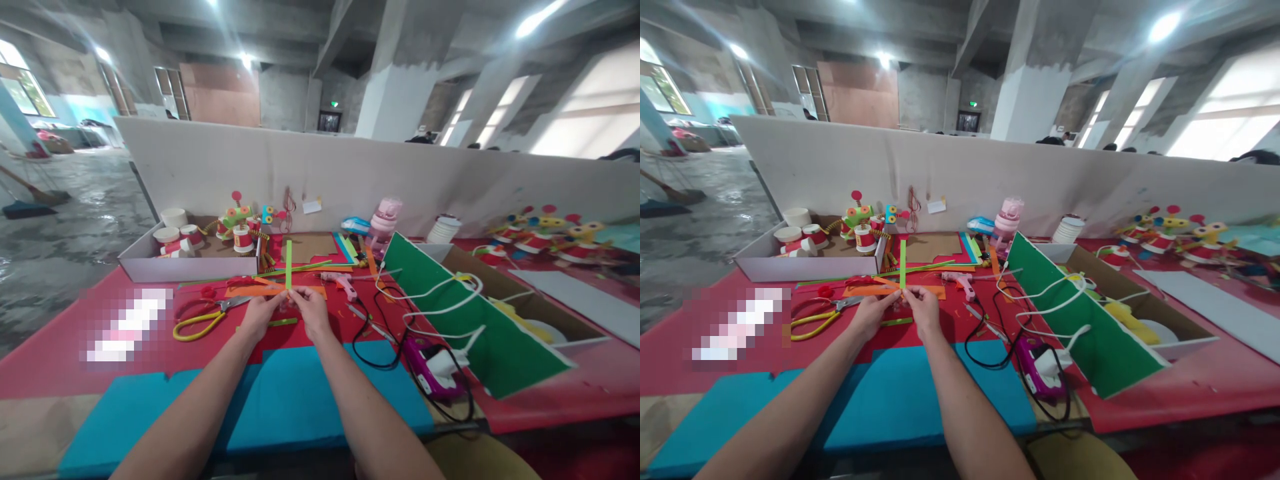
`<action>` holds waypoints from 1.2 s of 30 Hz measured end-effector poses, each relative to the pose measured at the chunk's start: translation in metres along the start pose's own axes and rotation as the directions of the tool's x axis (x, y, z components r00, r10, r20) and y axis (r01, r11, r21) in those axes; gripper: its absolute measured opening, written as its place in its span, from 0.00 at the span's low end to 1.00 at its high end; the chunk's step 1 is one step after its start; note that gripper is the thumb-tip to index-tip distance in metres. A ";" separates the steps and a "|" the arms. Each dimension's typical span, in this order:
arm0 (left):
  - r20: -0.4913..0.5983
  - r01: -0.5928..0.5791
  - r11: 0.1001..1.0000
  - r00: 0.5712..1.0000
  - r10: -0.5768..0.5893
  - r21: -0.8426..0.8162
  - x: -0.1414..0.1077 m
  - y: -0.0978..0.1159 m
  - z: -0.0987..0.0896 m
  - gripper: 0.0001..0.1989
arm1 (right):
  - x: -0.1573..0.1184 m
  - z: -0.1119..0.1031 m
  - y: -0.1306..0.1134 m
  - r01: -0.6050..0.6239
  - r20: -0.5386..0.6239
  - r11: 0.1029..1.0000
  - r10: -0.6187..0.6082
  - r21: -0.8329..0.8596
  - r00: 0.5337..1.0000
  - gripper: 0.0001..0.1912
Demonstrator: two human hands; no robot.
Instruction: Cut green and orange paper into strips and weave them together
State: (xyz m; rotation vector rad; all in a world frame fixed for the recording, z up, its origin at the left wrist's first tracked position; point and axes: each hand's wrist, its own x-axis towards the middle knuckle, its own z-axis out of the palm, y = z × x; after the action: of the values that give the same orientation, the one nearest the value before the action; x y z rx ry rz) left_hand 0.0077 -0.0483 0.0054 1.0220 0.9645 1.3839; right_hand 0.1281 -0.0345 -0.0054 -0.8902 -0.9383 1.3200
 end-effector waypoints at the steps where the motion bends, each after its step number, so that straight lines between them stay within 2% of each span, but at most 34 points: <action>1: -0.034 -0.013 1.000 0.999 0.013 0.001 0.001 -0.001 -0.001 0.14 | 0.000 0.000 0.000 -0.016 0.018 1.000 0.016 0.018 1.000 0.12; 4: -0.095 -0.044 0.998 0.994 0.047 0.036 0.003 -0.004 -0.004 0.14 | -0.001 0.001 0.001 -0.077 0.083 0.993 0.069 0.088 0.994 0.12; 7: -0.077 -0.081 0.994 0.993 0.086 0.077 0.004 -0.005 -0.005 0.13 | -0.001 0.001 0.002 -0.074 0.109 0.995 0.066 0.066 0.992 0.13; 9: -0.042 -0.087 0.993 0.995 0.091 0.081 0.004 -0.004 -0.005 0.13 | -0.001 0.001 0.003 -0.057 0.087 0.998 0.053 0.035 0.995 0.14; 14: -0.026 0.010 0.999 1.000 -0.009 0.047 0.001 0.000 -0.002 0.14 | 0.001 0.001 0.007 -0.068 0.007 0.995 0.067 0.070 0.998 0.15; 23: -0.048 0.010 1.000 0.999 -0.009 0.025 0.005 -0.007 -0.005 0.14 | 0.001 0.002 0.007 -0.014 0.026 1.000 0.014 -0.020 1.000 0.13; 30: 0.009 0.017 0.994 1.000 -0.018 0.109 0.008 -0.010 -0.009 0.17 | -0.002 0.003 0.002 0.079 0.003 0.987 -0.080 -0.136 0.997 0.12; 33: -0.027 0.023 0.989 0.999 -0.019 0.148 0.009 -0.010 -0.010 0.17 | -0.004 0.004 -0.001 0.053 0.030 0.994 -0.050 -0.095 0.998 0.12; 36: -0.065 -0.027 0.987 0.997 0.038 0.157 0.008 -0.007 -0.009 0.17 | -0.004 0.004 -0.002 -0.013 0.049 0.995 0.018 -0.095 0.999 0.13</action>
State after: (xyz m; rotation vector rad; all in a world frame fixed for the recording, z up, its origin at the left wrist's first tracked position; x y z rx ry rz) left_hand 0.0015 -0.0396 -0.0035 1.1170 1.1253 1.3947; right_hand 0.1253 -0.0390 -0.0024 -0.9425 -1.0409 1.3251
